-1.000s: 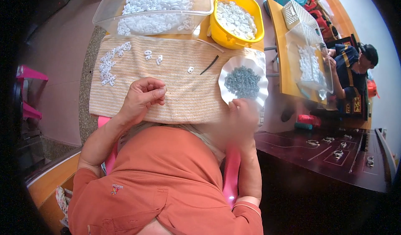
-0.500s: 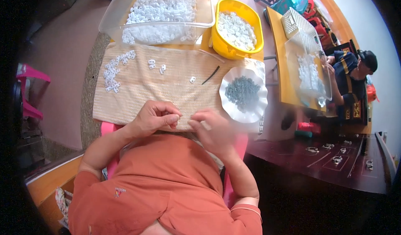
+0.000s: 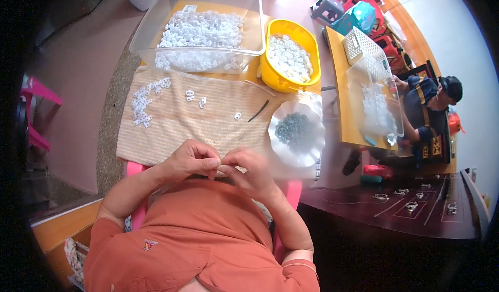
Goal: Manually assembling small white plastic components by joining parts together at a workshop table.
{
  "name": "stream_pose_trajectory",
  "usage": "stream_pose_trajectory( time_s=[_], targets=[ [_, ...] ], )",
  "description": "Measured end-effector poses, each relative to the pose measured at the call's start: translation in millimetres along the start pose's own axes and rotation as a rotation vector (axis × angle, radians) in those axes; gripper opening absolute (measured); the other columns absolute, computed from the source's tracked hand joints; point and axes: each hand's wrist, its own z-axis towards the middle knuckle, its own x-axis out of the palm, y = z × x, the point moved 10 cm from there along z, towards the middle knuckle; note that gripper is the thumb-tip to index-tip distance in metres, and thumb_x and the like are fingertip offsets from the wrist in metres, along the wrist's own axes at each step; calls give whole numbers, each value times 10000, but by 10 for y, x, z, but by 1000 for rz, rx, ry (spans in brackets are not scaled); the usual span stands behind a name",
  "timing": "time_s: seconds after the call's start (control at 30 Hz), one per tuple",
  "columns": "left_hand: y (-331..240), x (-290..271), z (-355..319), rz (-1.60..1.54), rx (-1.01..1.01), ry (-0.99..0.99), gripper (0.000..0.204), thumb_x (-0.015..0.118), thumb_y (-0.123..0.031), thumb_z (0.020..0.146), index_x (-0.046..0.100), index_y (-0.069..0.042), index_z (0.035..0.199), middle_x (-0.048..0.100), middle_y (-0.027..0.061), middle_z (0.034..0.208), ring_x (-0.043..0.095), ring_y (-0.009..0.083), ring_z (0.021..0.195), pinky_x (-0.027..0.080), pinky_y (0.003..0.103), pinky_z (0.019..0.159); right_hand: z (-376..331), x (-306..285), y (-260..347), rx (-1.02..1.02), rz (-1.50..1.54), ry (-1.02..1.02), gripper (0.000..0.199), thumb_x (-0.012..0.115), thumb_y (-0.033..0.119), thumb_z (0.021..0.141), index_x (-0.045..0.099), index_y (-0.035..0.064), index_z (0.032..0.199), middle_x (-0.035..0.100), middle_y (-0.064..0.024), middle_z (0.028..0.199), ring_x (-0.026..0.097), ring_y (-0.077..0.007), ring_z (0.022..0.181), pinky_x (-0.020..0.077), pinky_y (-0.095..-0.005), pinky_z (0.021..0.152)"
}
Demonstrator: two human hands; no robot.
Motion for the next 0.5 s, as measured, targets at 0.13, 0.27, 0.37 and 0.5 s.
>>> stream_pose_trajectory(
  time_s=[0.13, 0.27, 0.37, 0.5],
  targets=[
    [6, 26, 0, -9, -14, 36, 232, 650, -219, 927, 662, 11, 951, 648, 28, 826, 586, 65, 719, 485, 204, 651, 7, 41, -18, 0, 32, 79, 129, 755, 12, 768, 645, 1, 834, 667, -104, 787, 658, -183, 693, 514, -278, 608],
    [-4, 43, -1, -21, -8, 48, 227, 652, -219, 926, 663, 6, 955, 647, 24, 830, 586, 64, 717, 485, 204, 652, 18, 48, 8, -3, 47, 89, 145, 762, 19, 760, 643, 2, 841, 670, -112, 785, 665, -195, 689, 512, -288, 593],
    [-15, 23, 2, -9, -24, 8, 197, 649, -193, 919, 660, 3, 916, 634, 17, 816, 588, 78, 732, 484, 226, 672, 13, 27, 42, -76, -38, 60, 156, 763, 9, 739, 642, 2, 839, 668, -119, 779, 667, -221, 685, 511, -298, 589],
    [-16, 10, -9, 4, -33, -2, 211, 654, -213, 920, 658, -1, 913, 629, 9, 808, 579, 68, 724, 478, 215, 668, 23, 32, 82, -103, -78, 50, 165, 758, -6, 720, 641, 4, 836, 668, -122, 779, 668, -245, 687, 512, -307, 588]
  ],
)
